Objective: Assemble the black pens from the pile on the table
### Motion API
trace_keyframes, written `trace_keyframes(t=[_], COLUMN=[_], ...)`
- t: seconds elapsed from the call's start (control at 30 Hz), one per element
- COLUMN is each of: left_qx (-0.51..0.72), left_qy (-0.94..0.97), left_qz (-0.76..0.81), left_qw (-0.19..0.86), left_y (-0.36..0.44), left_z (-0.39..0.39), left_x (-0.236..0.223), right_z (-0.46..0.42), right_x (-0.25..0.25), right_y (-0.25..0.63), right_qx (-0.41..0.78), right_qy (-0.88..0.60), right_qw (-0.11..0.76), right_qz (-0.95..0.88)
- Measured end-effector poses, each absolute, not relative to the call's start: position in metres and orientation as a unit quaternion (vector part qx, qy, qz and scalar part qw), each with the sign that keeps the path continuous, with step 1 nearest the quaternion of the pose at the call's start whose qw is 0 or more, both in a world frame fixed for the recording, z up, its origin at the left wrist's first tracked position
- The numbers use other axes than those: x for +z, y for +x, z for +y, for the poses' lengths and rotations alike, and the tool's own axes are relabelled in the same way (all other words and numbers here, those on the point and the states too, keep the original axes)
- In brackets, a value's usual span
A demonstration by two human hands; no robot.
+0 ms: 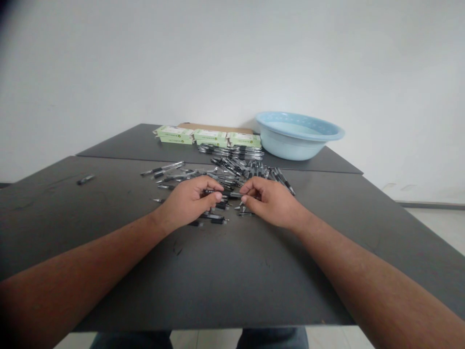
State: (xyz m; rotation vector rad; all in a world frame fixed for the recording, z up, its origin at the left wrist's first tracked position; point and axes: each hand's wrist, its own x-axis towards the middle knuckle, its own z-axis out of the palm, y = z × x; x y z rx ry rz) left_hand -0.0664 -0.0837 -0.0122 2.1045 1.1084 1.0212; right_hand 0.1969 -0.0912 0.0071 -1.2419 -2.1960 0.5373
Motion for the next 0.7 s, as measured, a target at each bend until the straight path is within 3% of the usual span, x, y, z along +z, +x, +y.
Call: trace_keyframes(t=[0.5, 0.7], left_qx=[0.376, 0.405], left_qy=[0.782, 0.762], left_qz=[0.410, 0.399], left_qw=[0.280, 0.310], left_y=[-0.0668, -0.0663], left_z=[-0.0837, -0.0811], left_x=[-0.0123, -0.0180], right_z=[-0.0920, -0.0908], right_x=[0.0059, 0.0151], right_y=[0.1954, 0.1992], right_qx=[0.194, 0.136], right_qy=[-0.458, -0.446], right_qw=[0.259, 0.219], right_qz=[-0.828, -0.857])
